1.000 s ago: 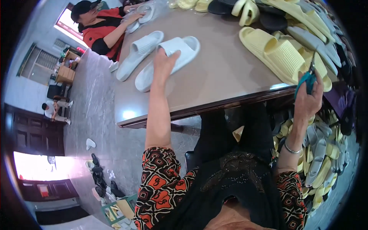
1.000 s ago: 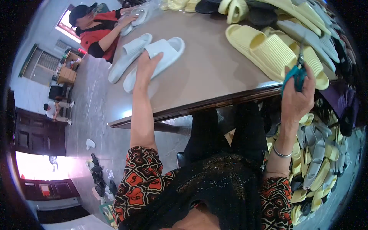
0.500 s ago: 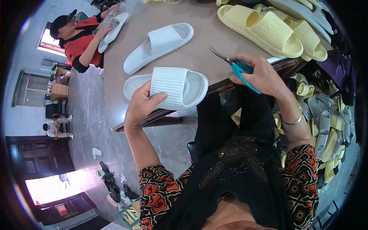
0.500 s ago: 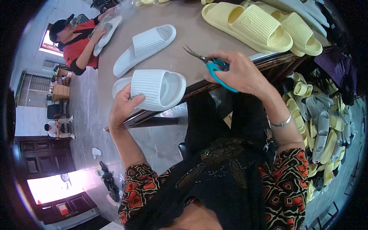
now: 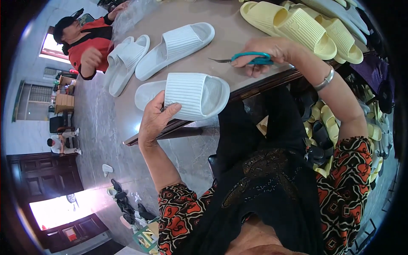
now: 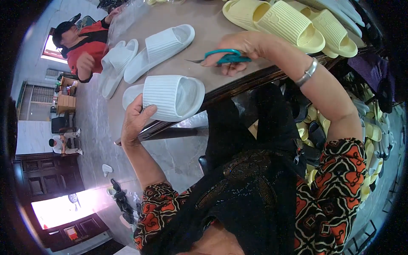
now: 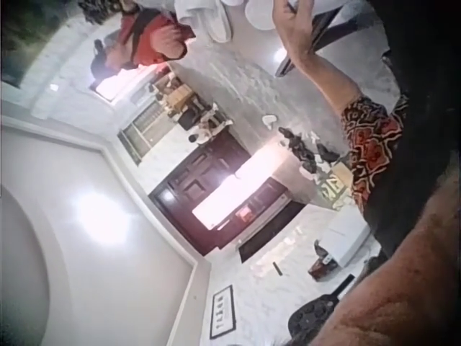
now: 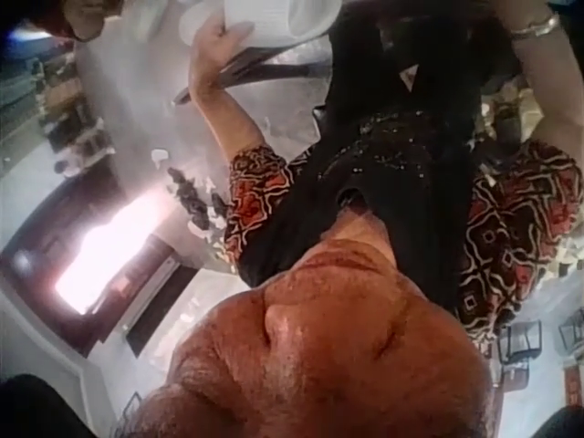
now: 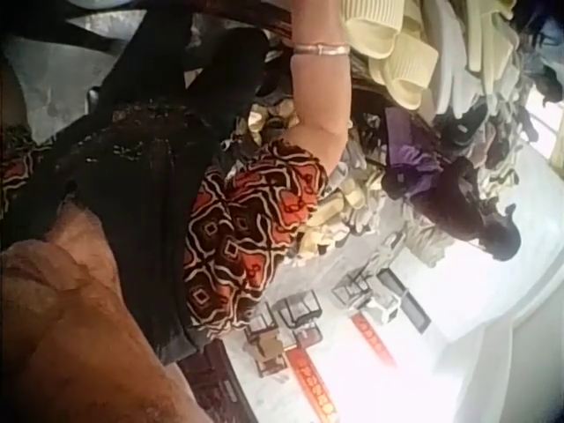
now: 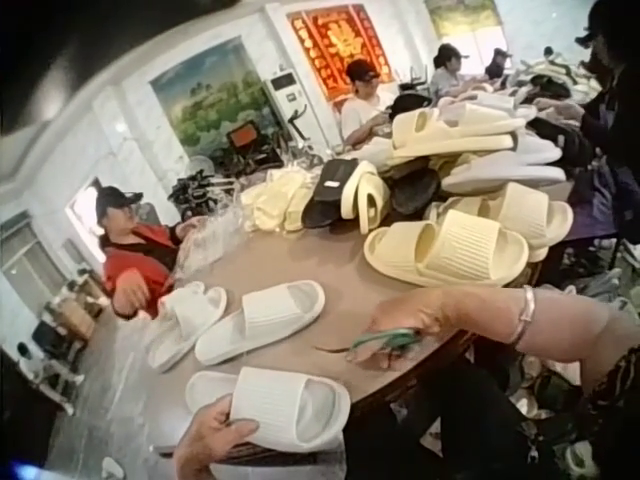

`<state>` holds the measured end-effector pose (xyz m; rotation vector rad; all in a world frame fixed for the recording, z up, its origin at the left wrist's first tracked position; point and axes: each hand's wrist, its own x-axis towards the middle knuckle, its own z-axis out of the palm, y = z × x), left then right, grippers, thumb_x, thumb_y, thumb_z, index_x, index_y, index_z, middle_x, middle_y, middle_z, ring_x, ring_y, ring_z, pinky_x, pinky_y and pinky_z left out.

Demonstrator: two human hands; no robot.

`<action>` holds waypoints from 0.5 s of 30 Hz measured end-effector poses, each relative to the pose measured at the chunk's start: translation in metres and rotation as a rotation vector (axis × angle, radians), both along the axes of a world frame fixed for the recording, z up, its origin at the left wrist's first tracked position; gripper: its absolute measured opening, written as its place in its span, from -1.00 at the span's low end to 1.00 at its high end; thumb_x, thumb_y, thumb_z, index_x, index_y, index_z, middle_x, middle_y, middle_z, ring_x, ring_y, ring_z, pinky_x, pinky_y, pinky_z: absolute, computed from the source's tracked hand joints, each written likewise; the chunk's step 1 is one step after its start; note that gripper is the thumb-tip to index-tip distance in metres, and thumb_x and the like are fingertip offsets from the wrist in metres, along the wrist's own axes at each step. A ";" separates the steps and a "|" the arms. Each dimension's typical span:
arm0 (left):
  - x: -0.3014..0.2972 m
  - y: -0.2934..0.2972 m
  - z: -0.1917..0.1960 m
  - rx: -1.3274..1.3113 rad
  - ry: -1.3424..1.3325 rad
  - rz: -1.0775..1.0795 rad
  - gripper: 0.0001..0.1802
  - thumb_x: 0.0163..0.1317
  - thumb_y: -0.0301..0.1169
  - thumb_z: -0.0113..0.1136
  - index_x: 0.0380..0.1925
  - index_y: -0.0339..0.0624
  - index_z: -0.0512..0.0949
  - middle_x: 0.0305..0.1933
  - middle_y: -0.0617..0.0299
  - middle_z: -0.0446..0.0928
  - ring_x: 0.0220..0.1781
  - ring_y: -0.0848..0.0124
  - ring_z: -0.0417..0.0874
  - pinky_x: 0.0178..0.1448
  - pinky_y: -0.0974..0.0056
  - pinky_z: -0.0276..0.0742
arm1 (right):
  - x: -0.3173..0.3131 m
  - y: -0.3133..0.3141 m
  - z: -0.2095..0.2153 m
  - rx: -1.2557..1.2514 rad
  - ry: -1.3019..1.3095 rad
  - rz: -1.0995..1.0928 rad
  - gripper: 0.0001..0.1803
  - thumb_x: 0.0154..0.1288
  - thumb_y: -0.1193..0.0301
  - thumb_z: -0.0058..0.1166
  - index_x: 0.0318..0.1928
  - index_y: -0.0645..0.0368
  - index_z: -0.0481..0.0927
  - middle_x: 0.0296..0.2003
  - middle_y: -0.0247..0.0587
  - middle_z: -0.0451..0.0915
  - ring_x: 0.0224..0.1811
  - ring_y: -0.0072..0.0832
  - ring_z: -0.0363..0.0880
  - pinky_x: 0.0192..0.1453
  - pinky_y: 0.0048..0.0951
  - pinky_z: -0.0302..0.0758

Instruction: Trim excess plastic or rubber material from the edges of manufactured sandals using scissors.

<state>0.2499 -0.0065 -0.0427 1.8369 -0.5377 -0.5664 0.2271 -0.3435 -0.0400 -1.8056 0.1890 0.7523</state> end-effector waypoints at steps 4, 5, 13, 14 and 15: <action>0.003 -0.003 -0.001 -0.039 -0.002 0.006 -0.59 0.16 -0.34 0.27 -0.06 -0.36 0.47 -0.15 0.26 0.57 -0.13 0.53 0.51 0.03 0.40 0.40 | 0.012 0.005 -0.005 0.042 -0.055 0.049 -0.53 0.10 0.04 0.24 -0.27 0.24 0.59 -0.55 -0.35 0.50 -0.63 -0.64 0.43 -0.61 -0.69 0.34; 0.003 -0.001 -0.001 -0.039 -0.004 0.014 -0.59 0.16 -0.34 0.27 -0.06 -0.36 0.47 -0.15 0.26 0.57 -0.13 0.53 0.51 0.03 0.40 0.40 | 0.007 0.007 0.001 0.028 -0.119 0.008 -0.52 0.10 0.04 0.25 -0.25 0.24 0.58 -0.54 -0.35 0.49 -0.62 -0.65 0.44 -0.60 -0.70 0.35; -0.021 -0.038 -0.012 -0.246 0.107 0.071 -0.70 0.16 -0.51 0.18 -0.09 -0.33 0.49 -0.18 0.28 0.57 -0.16 0.57 0.52 -0.02 0.42 0.43 | -0.055 0.001 -0.004 0.136 -0.433 -0.258 -0.32 0.03 0.06 0.33 0.02 0.29 0.44 -0.36 -0.30 0.52 -0.45 -0.70 0.46 -0.44 -0.72 0.39; -0.031 -0.049 -0.010 -0.306 0.119 0.045 -0.72 0.16 -0.54 0.17 -0.09 -0.33 0.49 -0.19 0.29 0.57 -0.16 0.58 0.52 -0.04 0.43 0.44 | -0.064 0.005 -0.002 0.092 -0.424 -0.263 -0.26 0.02 0.06 0.34 0.08 0.30 0.40 -0.31 -0.29 0.53 -0.40 -0.72 0.47 -0.40 -0.73 0.39; -0.041 -0.058 -0.003 -0.319 0.104 0.017 -0.72 0.16 -0.54 0.18 -0.10 -0.32 0.49 -0.20 0.29 0.57 -0.18 0.58 0.51 -0.06 0.43 0.44 | -0.073 0.007 -0.004 0.089 -0.426 -0.258 -0.26 0.02 0.06 0.34 0.08 0.30 0.40 -0.31 -0.29 0.53 -0.40 -0.72 0.47 -0.40 -0.73 0.39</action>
